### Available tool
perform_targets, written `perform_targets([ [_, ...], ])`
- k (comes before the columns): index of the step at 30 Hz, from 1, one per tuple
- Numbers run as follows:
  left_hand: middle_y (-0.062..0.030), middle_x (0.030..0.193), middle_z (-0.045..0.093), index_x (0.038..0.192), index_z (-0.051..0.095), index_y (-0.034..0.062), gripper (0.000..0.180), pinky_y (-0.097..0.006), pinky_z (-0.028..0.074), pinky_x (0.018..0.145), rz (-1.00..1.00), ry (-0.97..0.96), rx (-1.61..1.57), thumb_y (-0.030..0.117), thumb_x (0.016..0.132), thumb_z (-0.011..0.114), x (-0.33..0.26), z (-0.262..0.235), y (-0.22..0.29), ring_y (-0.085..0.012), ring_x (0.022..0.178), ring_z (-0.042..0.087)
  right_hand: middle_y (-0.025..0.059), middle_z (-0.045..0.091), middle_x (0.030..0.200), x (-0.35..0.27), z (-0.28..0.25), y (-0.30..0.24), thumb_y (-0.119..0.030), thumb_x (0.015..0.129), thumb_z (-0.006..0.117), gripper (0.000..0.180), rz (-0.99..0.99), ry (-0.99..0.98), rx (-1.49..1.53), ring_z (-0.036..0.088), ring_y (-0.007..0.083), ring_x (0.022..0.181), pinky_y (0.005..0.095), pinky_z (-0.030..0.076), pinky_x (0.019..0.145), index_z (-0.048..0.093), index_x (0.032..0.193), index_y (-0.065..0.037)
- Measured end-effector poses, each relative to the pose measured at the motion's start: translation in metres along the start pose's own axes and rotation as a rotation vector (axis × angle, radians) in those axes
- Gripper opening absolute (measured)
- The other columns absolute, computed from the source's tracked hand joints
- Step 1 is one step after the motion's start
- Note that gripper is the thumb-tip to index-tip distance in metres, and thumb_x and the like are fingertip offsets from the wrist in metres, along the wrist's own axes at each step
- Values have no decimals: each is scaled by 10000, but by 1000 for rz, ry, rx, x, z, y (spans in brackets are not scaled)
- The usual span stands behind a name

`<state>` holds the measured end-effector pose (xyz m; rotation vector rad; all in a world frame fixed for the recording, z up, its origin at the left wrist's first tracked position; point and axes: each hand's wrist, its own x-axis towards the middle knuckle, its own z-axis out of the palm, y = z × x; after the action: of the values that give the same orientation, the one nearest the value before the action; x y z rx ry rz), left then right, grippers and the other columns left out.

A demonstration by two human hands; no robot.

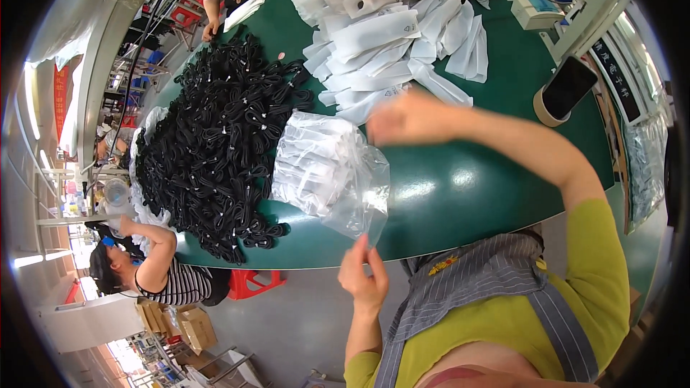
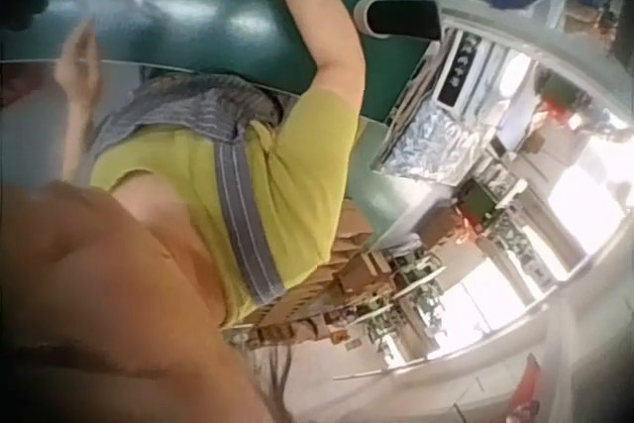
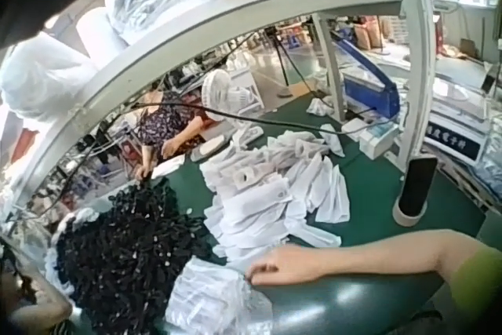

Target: Packing individual cables wrapped in protective sleeves into a plastic bag.

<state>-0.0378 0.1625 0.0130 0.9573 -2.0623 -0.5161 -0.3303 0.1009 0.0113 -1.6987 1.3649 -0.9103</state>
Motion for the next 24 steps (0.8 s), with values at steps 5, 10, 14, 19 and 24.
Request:
perform_targets([
  [5,-83,628,513,1081,675,1,311,-330,391,482,279,-316,-316,-98,787,649,0,40,26,-214,515,499,218,412,1402,81,-92,55,-470,779,709,864,-155,726,-974,358,404,1322,491,299,1084,325,1467,-115],
  [10,-96,657,539,1076,662,-6,261,-306,429,508,94,-397,-462,-83,828,631,-15,68,34,-205,542,544,266,393,1404,135,-78,54,-557,720,701,984,254,409,-973,332,445,1325,601,242,1060,280,1498,-127],
  [14,-94,723,590,1093,652,26,219,-287,461,536,-91,-416,-426,-28,886,604,-26,68,29,-200,582,589,186,533,1248,144,-73,58,-236,820,577,388,249,483,-1088,437,384,1209,539,329,974,653,1163,-74],
  [19,-122,888,620,1107,642,39,222,-351,502,677,-4,-346,-222,9,890,607,-19,86,14,-269,804,633,123,579,1100,127,-78,89,-60,790,544,191,-27,747,-1117,509,314,1096,438,377,920,675,928,-65],
  [24,-249,1351,459,1241,555,-24,401,-486,386,1035,177,-158,146,65,857,634,17,105,-1,-433,1254,451,152,594,951,99,-110,96,-81,841,534,148,-167,962,-801,550,350,975,439,428,845,612,962,-47],
])
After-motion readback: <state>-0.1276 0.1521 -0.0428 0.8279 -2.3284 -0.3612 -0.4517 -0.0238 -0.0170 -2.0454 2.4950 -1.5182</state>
